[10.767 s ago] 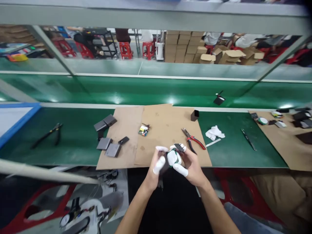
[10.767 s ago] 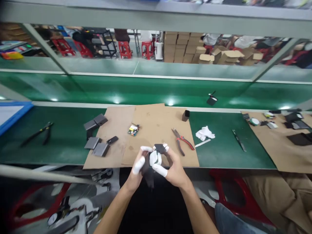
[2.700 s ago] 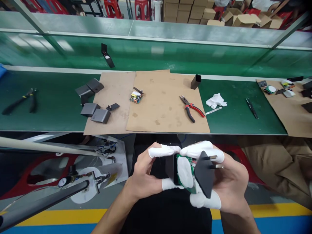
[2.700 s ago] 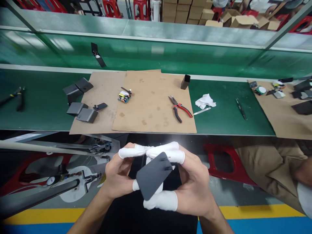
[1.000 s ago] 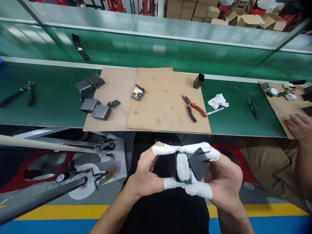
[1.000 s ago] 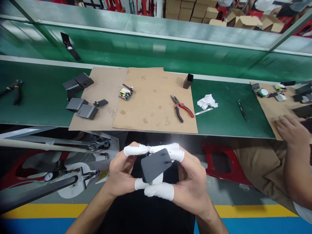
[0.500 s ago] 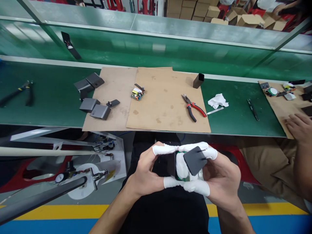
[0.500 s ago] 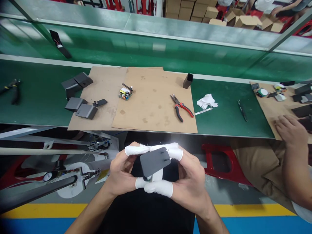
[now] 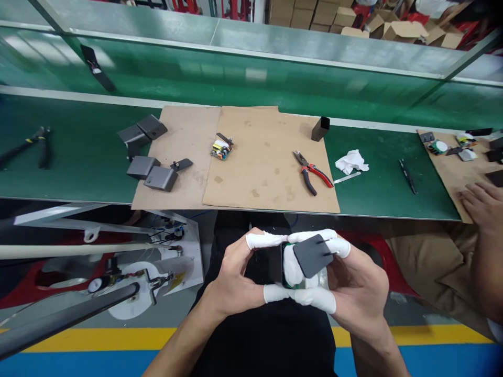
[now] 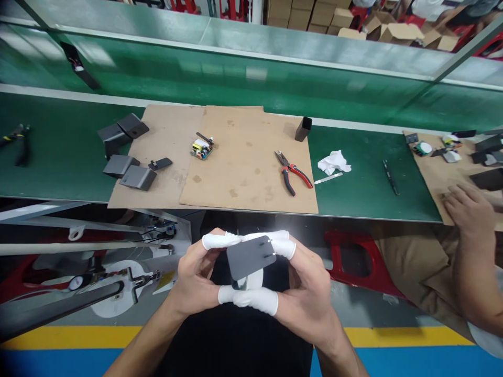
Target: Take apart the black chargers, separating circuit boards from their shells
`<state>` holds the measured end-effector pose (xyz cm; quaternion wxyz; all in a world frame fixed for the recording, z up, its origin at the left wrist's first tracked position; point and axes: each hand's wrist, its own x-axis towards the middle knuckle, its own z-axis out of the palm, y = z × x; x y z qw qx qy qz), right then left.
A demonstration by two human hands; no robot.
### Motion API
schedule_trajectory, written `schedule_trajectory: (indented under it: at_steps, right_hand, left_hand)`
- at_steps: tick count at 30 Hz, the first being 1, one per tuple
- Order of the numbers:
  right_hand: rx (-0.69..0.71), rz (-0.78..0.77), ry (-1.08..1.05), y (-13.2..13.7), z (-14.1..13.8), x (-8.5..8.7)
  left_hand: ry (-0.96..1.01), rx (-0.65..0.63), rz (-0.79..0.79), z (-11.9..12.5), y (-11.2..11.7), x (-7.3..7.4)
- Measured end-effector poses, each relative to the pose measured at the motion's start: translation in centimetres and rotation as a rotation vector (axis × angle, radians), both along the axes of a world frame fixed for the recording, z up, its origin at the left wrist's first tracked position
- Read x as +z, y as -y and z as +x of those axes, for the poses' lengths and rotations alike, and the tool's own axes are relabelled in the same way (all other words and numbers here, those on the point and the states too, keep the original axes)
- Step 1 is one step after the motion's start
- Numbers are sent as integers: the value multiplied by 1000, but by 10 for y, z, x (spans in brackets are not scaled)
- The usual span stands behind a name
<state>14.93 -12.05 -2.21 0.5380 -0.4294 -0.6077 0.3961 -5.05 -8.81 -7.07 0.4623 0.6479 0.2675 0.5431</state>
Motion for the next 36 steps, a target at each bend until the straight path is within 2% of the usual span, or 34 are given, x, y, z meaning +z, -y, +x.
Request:
schedule_trajectory:
  at_steps: [7,14,27,31,34,36]
  right_hand:
    - [24,-38,-25,3,1,0]
    - [-14,-60,-44,8,0,-4]
    - [-59,-11,-75,16,-3,-17]
    - [-46,-12,-50,12,-1,-15]
    - [16,-61,-5,7,0,-10]
    - [-17,-57,-19,8,3,-5]
  left_hand:
    - [-35,-36,-8,-2,2,0]
    - [9,-22,-28,-1,7,-3]
    - [-63,2,-20,-2,10,-1]
    - [-48,-6,-46,-2,11,-2]
    - [-52,-29,-61,-1,9,-4]
    - [-63,-29,-54,-2,8,-5]
